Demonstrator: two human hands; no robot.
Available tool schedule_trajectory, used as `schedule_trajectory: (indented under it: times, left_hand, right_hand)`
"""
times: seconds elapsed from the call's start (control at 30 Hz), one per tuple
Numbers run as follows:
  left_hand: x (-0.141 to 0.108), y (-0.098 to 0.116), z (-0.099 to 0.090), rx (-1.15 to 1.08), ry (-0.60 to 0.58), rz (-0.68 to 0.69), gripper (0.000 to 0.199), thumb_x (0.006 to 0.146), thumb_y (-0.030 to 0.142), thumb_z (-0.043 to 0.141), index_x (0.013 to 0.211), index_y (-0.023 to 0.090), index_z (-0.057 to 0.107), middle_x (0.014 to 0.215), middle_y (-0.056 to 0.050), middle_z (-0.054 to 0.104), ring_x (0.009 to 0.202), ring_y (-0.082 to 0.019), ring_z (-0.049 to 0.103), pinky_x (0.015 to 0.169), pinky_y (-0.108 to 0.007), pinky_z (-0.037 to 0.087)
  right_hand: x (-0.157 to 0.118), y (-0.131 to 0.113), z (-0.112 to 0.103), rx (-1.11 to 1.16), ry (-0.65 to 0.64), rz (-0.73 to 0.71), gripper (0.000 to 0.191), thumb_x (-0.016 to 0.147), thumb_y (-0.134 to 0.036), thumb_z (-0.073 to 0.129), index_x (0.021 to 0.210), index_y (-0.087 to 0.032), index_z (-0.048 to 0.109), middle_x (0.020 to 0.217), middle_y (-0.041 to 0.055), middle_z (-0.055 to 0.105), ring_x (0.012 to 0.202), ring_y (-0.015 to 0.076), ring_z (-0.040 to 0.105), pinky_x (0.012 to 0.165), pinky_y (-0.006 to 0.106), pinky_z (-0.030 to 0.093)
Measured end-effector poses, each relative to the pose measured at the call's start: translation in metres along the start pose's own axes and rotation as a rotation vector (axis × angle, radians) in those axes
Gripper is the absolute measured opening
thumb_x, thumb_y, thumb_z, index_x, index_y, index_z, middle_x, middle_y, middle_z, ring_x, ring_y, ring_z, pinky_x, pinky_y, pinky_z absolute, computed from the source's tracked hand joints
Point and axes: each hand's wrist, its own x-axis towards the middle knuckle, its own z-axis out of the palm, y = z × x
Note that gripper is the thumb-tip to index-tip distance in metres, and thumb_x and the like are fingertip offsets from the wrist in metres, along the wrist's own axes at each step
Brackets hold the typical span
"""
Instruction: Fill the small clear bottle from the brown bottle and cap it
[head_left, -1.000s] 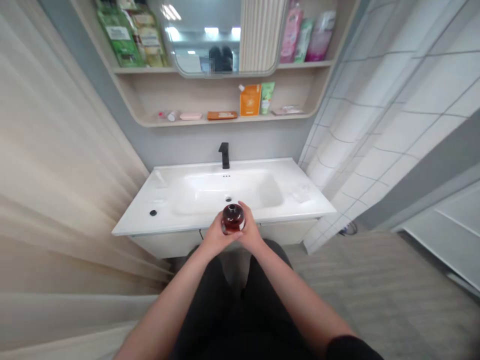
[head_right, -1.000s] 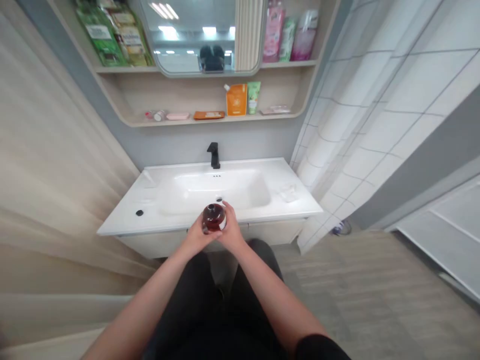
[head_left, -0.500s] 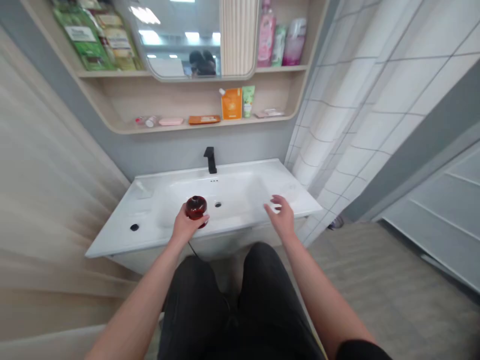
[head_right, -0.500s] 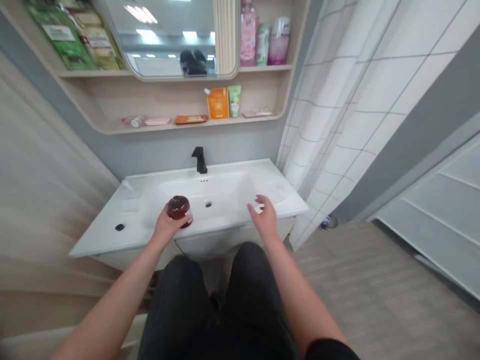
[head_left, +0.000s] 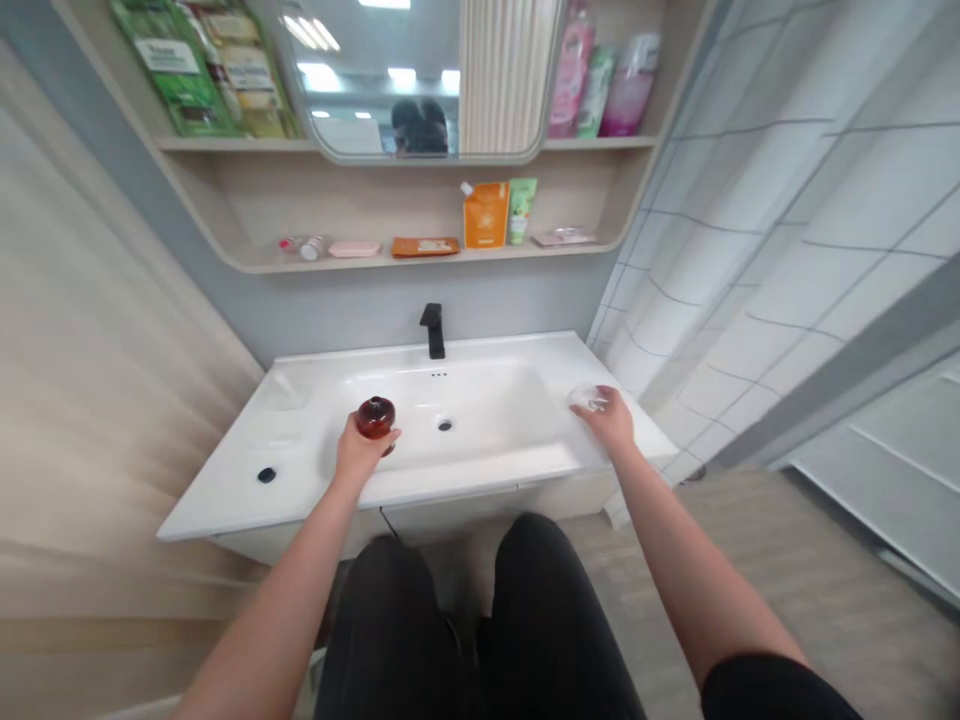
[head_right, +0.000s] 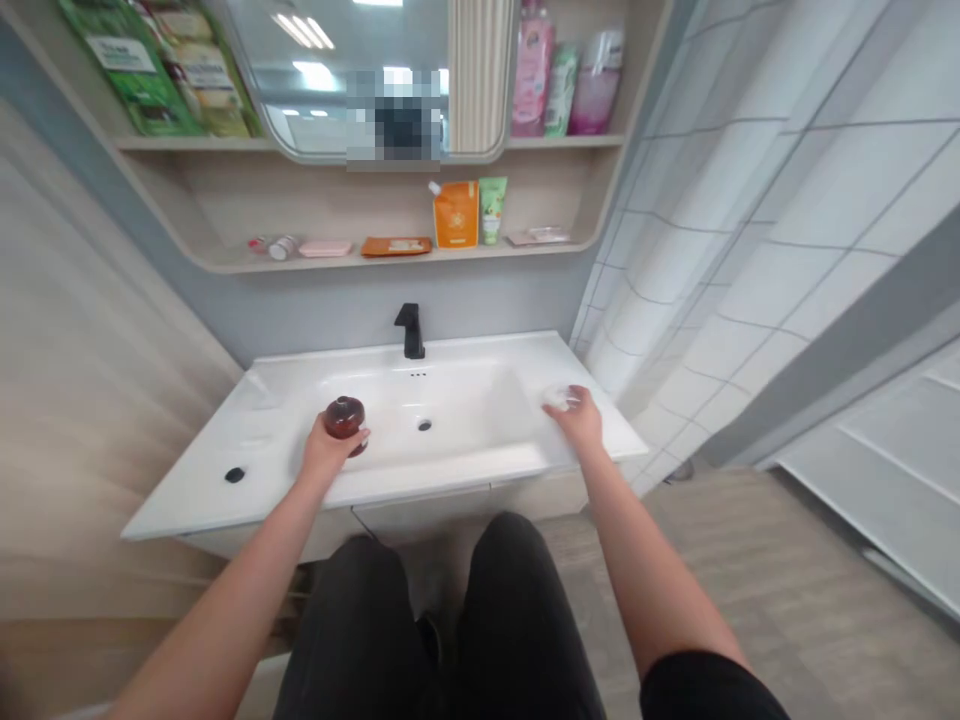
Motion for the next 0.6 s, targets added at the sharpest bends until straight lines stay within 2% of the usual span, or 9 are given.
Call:
schedule_trajectory:
  times: [0.1, 0.17, 0.23, 0.3, 0.37, 0.47, 0.6]
  left_hand:
    - [-0.003, 0.003, 0.000, 0.000, -0.028, 0.016, 0.070, 0.068, 0.048, 0.097, 0.125, 0.024, 0.063, 0.116, -0.008, 0.081, 0.108, -0.029, 0.078, 0.098, -0.040, 0.060]
    - [-0.004, 0.006, -0.001, 0.007, -0.046, 0.022, 0.069, 0.068, 0.048, 0.097, 0.125, 0.024, 0.063, 0.115, -0.008, 0.081, 0.108, -0.029, 0.078, 0.097, -0.040, 0.060]
    - [-0.005, 0.009, -0.001, 0.022, -0.065, 0.026, 0.067, 0.069, 0.047, 0.097, 0.123, 0.024, 0.064, 0.114, -0.008, 0.081, 0.107, -0.028, 0.079, 0.096, -0.039, 0.061]
    - [-0.006, 0.011, 0.000, 0.041, -0.084, 0.033, 0.066, 0.069, 0.046, 0.097, 0.123, 0.025, 0.064, 0.113, -0.007, 0.082, 0.105, -0.028, 0.079, 0.095, -0.039, 0.061]
    - [-0.006, 0.011, 0.000, 0.053, -0.105, 0.051, 0.067, 0.069, 0.045, 0.097, 0.124, 0.025, 0.064, 0.114, -0.007, 0.082, 0.104, -0.028, 0.079, 0.095, -0.039, 0.061]
    - [-0.007, 0.013, 0.000, 0.073, -0.126, 0.081, 0.066, 0.070, 0.044, 0.097, 0.125, 0.026, 0.064, 0.115, -0.007, 0.081, 0.106, -0.028, 0.078, 0.098, -0.040, 0.060]
    - [-0.009, 0.017, 0.000, 0.121, -0.146, 0.135, 0.064, 0.072, 0.042, 0.096, 0.124, 0.025, 0.063, 0.116, -0.007, 0.081, 0.108, -0.028, 0.078, 0.097, -0.039, 0.059]
  right_hand:
    - [-0.010, -0.034, 0.038, 0.184, -0.206, -0.063, 0.079, 0.065, -0.054, 0.094, 0.131, -0.022, 0.064, 0.124, 0.0149, 0.076, 0.107, 0.0321, 0.075, 0.094, 0.048, 0.061]
    - [-0.024, -0.064, 0.066, 0.303, -0.398, -0.183, 0.077, 0.066, -0.053, 0.096, 0.130, -0.025, 0.066, 0.131, 0.0137, 0.074, 0.113, 0.0319, 0.074, 0.095, 0.047, 0.062]
    - [-0.041, -0.094, 0.094, 0.367, -0.568, -0.286, 0.075, 0.065, -0.049, 0.098, 0.130, -0.027, 0.068, 0.138, 0.0129, 0.070, 0.116, 0.0308, 0.073, 0.093, 0.044, 0.063]
    - [-0.060, -0.117, 0.119, 0.392, -0.697, -0.328, 0.077, 0.064, -0.044, 0.100, 0.132, -0.028, 0.068, 0.138, 0.0114, 0.070, 0.116, 0.0294, 0.073, 0.093, 0.042, 0.062]
    - [-0.077, -0.132, 0.142, 0.401, -0.751, -0.291, 0.084, 0.063, -0.038, 0.101, 0.138, -0.029, 0.064, 0.130, 0.0091, 0.074, 0.117, 0.0285, 0.072, 0.098, 0.042, 0.061]
    - [-0.096, -0.139, 0.167, 0.399, -0.732, -0.180, 0.088, 0.058, -0.031, 0.102, 0.136, -0.027, 0.062, 0.123, 0.0070, 0.075, 0.118, 0.0282, 0.072, 0.102, 0.043, 0.059]
    - [-0.108, -0.135, 0.180, 0.347, -0.679, -0.164, 0.077, 0.057, -0.031, 0.102, 0.125, -0.026, 0.067, 0.122, 0.0059, 0.076, 0.115, 0.0287, 0.073, 0.105, 0.045, 0.057]
